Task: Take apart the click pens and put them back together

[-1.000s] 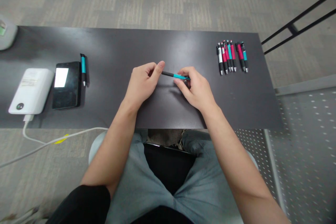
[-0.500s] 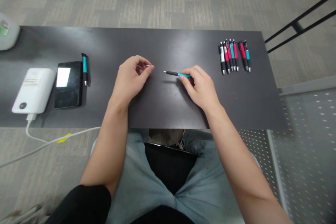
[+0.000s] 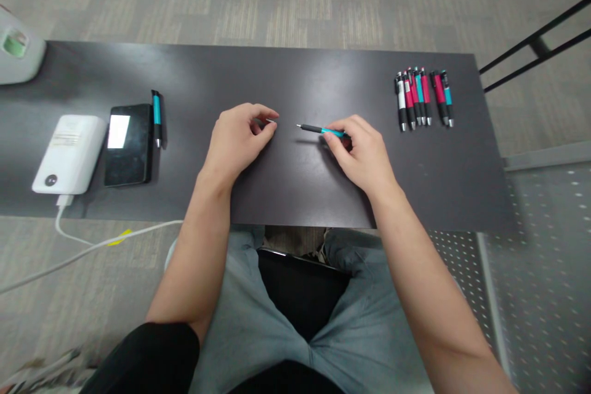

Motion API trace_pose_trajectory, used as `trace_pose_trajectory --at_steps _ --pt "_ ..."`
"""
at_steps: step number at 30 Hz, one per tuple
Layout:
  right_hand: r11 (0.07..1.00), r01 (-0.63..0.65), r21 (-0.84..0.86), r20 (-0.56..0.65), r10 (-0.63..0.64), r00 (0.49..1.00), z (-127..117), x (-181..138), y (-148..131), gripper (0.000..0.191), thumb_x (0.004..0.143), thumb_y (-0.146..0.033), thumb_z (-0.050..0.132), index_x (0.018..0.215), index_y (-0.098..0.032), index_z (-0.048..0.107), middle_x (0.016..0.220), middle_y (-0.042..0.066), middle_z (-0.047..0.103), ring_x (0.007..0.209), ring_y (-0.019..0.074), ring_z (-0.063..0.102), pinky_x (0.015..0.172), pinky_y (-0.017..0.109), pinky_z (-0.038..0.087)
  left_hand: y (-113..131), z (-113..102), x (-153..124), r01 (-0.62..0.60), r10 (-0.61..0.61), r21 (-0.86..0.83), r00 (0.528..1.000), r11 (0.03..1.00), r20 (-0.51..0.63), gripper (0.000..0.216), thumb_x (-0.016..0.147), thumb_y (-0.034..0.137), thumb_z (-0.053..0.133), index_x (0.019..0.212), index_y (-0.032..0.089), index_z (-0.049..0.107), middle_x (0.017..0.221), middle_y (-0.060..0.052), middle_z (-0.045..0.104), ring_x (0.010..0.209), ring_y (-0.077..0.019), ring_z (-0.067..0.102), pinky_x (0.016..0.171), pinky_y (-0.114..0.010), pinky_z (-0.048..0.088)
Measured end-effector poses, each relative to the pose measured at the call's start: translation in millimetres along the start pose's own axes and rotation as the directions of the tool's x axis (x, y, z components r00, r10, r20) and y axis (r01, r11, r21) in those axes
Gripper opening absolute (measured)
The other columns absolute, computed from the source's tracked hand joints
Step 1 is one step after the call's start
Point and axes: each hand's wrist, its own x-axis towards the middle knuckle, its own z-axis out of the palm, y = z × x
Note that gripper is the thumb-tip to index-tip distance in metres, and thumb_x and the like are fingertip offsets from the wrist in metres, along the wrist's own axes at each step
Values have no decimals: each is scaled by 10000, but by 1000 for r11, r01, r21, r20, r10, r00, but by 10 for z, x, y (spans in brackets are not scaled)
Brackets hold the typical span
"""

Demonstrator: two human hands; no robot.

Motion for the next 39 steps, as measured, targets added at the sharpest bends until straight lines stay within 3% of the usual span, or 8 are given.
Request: trace_pose_trajectory --at_steps 6,13,22,39 --pt "1000 0 16 -22 0 1000 11 -7 3 317 1248 -543 687 1162 -284 847 1140 94 853 912 276 733 899 444 603 -74 53 21 18 -19 -21 1000 1000 -22 81 998 322 901 1061 286 938 1013 -40 902 827 -238 714 829 -403 525" --pt "1000 -15 15 -12 15 1000 9 -4 -5 387 1247 -618 670 1162 -290 856 1127 95 852 875 273 706 886 451 621 -84 98 12 31 -31 -121 1000 992 2 83 947 304 914 1024 274 912 891 -24 858 737 -215 637 725 -376 444" --pt "1000 -1 15 -5 1 1000 15 -9 17 342 1240 -572 685 1158 -285 852 1130 92 851 871 269 715 906 453 624 -79 -9 -11 36 -23 -208 997 977 67 182 911 336 995 1068 273 930 908 -20 849 733 -194 624 741 -369 518" --pt "1000 -10 15 8 10 1000 2 -3 10 353 1235 -597 686 1168 -290 848 1127 90 847 830 262 703 880 457 627 -150 -41 45 -31 32 -114 999 993 3 69 986 338 885 997 308 946 922 -32 847 787 -234 649 859 -406 557"
